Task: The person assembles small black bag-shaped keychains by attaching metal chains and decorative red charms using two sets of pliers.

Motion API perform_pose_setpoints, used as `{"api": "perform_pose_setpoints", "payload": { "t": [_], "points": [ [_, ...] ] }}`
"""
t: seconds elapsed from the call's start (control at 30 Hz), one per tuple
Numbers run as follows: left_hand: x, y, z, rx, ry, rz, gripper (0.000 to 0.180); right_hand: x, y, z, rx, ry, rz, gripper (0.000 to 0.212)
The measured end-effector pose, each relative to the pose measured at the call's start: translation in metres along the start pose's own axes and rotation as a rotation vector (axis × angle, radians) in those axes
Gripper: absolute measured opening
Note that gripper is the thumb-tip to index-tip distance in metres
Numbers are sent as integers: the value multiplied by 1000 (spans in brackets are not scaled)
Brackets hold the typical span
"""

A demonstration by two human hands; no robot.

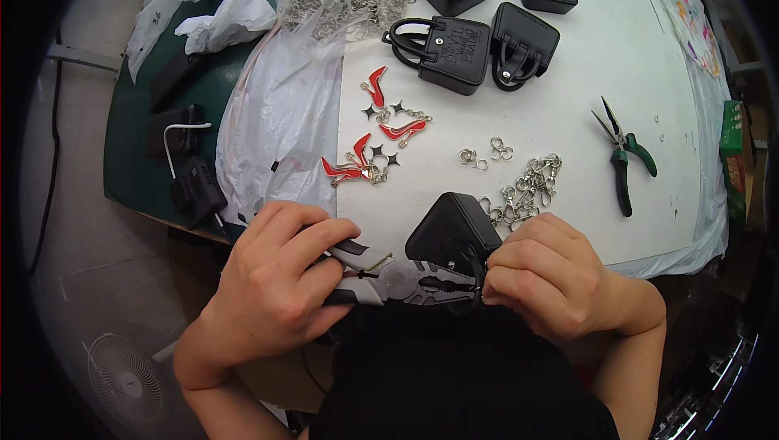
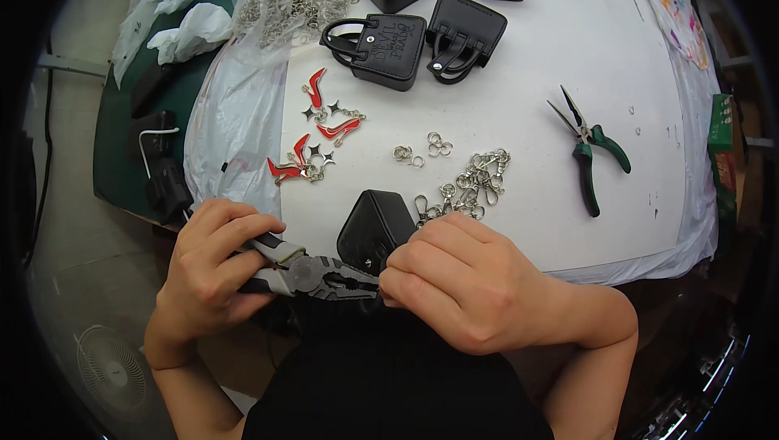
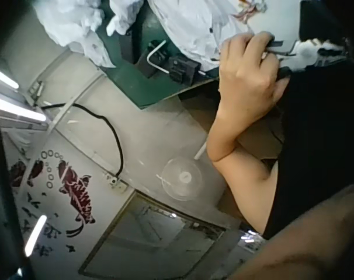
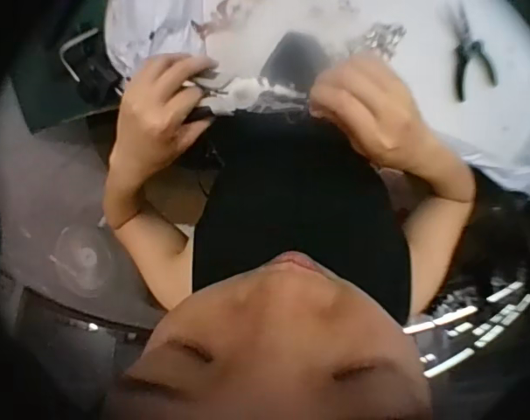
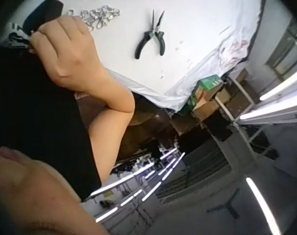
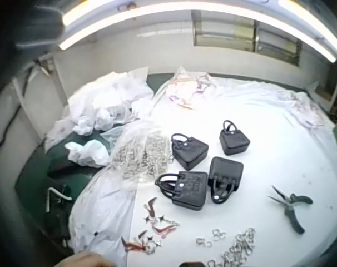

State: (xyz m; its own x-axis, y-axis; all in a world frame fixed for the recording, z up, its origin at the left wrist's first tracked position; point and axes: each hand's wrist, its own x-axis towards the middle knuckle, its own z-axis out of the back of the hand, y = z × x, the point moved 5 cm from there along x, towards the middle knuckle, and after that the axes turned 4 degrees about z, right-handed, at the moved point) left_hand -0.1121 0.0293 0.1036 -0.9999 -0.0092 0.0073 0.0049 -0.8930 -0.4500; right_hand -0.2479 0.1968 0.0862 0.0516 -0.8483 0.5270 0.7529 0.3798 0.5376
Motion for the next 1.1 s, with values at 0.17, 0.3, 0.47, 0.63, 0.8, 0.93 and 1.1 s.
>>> {"api": "perform_pose_setpoints", "payload": {
  "t": [0.17,0.3,0.47,0.63,0.8,0.93,1.1],
  "points": [
    [7,1,0,5,31,-64,37,-1,-4,2,85,70,-27,19],
    [9,5,-3,4,71,-58,42,-7,-10,12,150,63,-81,27],
    [7,14,2,-50,24,96,50,-80,-67,91,-465,-137,-632,58],
    [14,15,0,77,34,46,48,-157,-98,92,-767,112,-898,81],
    [8,16,4,58,22,96,43,-164,-103,96,-724,-2,-970,55],
    [8,17,4,77,-45,69,42,-140,-77,96,-220,-122,-999,38],
    [4,16,5,91,-100,36,41,-49,-18,66,-129,210,-367,65]
  ]
}}
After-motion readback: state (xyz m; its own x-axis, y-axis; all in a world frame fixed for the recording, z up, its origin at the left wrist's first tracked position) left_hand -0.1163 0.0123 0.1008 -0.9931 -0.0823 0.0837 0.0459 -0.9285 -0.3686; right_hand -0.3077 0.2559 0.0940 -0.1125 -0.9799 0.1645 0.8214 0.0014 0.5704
